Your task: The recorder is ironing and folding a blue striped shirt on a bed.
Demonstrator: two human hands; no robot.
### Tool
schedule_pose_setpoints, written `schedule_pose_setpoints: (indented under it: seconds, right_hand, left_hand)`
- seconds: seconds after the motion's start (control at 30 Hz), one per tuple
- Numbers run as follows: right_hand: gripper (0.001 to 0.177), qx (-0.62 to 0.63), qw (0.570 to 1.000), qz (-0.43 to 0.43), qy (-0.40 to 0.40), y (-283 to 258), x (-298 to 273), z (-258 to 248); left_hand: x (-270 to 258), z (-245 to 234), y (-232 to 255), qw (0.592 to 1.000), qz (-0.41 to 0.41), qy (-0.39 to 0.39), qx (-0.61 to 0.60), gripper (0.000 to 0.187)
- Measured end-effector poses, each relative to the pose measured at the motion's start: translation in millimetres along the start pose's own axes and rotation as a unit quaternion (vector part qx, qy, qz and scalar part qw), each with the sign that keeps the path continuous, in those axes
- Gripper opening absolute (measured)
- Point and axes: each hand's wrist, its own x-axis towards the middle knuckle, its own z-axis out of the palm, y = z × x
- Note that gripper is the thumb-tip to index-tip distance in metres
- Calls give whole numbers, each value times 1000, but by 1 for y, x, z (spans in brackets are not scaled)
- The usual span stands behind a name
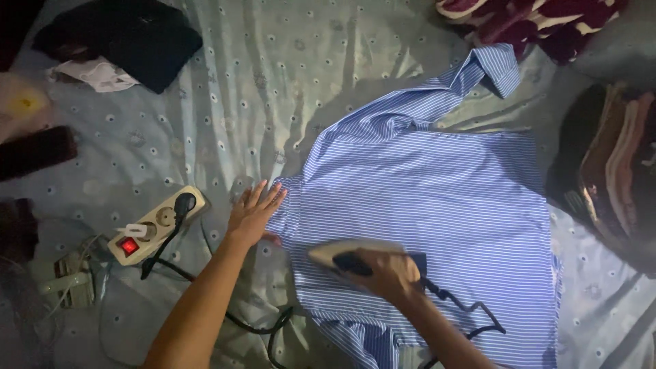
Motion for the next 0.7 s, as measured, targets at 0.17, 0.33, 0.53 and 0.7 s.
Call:
schedule_pose_setpoints:
  seconds: [0.17, 0.33, 0.53, 0.7]
  right_hand:
    - [59, -42, 990, -132, 28, 9, -48, 15]
    - [52, -32, 995, -80, -45, 19, -52, -2]
    - [56, -86, 994, -35, -58, 44, -35, -34]
    - [62, -117, 992, 18, -46, 76, -21, -60]
  left_hand:
    - [-4, -51, 23, 998, -26, -64, -1, 138]
    - [23, -16, 89, 995, -17, 55, -87, 95]
    - [21, 2, 113, 941, -38, 154, -299, 72]
    - [16, 26, 97, 921, -27, 213, -325, 63]
